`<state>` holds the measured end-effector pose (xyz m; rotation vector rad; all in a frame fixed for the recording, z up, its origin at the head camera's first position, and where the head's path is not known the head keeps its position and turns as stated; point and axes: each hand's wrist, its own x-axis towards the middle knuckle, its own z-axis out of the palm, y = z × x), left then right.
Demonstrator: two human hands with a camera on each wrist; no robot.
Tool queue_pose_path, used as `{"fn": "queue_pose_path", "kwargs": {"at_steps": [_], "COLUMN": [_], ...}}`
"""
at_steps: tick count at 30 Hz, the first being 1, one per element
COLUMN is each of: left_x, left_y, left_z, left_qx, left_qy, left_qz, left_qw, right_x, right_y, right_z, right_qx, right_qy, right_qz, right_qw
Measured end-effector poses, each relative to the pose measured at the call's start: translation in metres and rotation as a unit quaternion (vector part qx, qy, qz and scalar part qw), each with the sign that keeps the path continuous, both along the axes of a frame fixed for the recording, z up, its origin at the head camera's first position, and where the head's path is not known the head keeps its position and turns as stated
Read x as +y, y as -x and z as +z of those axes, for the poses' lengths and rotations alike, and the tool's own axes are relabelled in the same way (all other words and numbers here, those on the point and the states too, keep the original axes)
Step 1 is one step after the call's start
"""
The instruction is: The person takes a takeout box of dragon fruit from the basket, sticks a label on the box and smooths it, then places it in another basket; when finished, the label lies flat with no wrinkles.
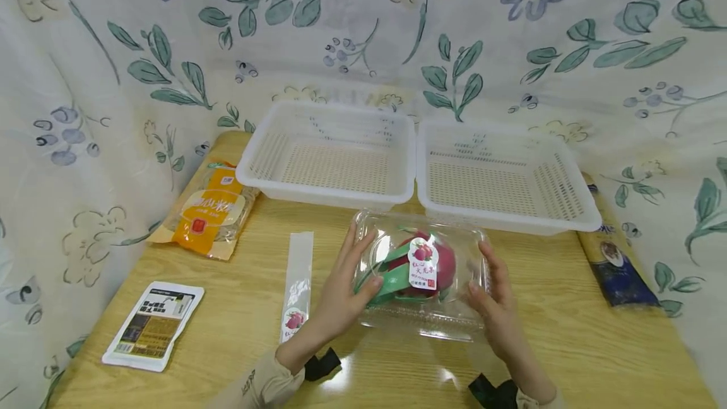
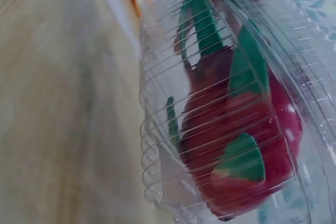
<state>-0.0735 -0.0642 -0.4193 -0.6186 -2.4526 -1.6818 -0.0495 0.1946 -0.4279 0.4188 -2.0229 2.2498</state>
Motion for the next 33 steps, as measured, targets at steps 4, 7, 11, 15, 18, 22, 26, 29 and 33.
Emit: {"fn": "queue_pose_path", "kwargs": {"at_steps": [4, 7, 11, 15, 18, 22, 26, 29, 33], "left_x": [0.013, 0.023, 0.038, 0.05, 0.056, 0.067, 0.083, 0.095, 0.106], "left_y": [0.015, 0.029, 0.05, 0.066, 0.077, 0.091, 0.105, 0.112, 0.115], "left_z": [0.019, 0.034, 0.052, 0.064, 0.068, 0.07, 0.069, 0.065, 0.055], "left_qx": [0.004, 0.0, -0.003, -0.016, -0.033, -0.058, -0.07, -0.077, -0.065], "left_qy": [-0.005, -0.001, -0.004, -0.034, -0.074, -0.111, -0.118, -0.125, -0.117], "left_qz": [-0.01, -0.011, -0.027, -0.053, -0.077, -0.111, -0.112, -0.089, -0.064], "left_qw": [0.9999, 0.9999, 0.9996, 0.9979, 0.9937, 0.986, 0.9842, 0.9852, 0.989], "right_x": [0.015, 0.026, 0.042, 0.056, 0.066, 0.081, 0.098, 0.109, 0.118], "right_y": [0.013, 0.025, 0.038, 0.044, 0.047, 0.059, 0.076, 0.086, 0.099], "right_z": [0.016, 0.03, 0.049, 0.067, 0.079, 0.089, 0.098, 0.102, 0.103], "right_qx": [0.037, 0.036, 0.02, -0.011, -0.043, -0.081, -0.112, -0.126, -0.143], "right_qy": [0.052, 0.07, 0.099, 0.128, 0.126, 0.141, 0.12, 0.094, 0.114], "right_qz": [0.027, 0.036, 0.023, -0.001, -0.02, -0.032, -0.049, -0.055, -0.052], "right_qw": [0.9976, 0.9963, 0.9947, 0.9917, 0.9909, 0.9862, 0.9852, 0.986, 0.9817]}}
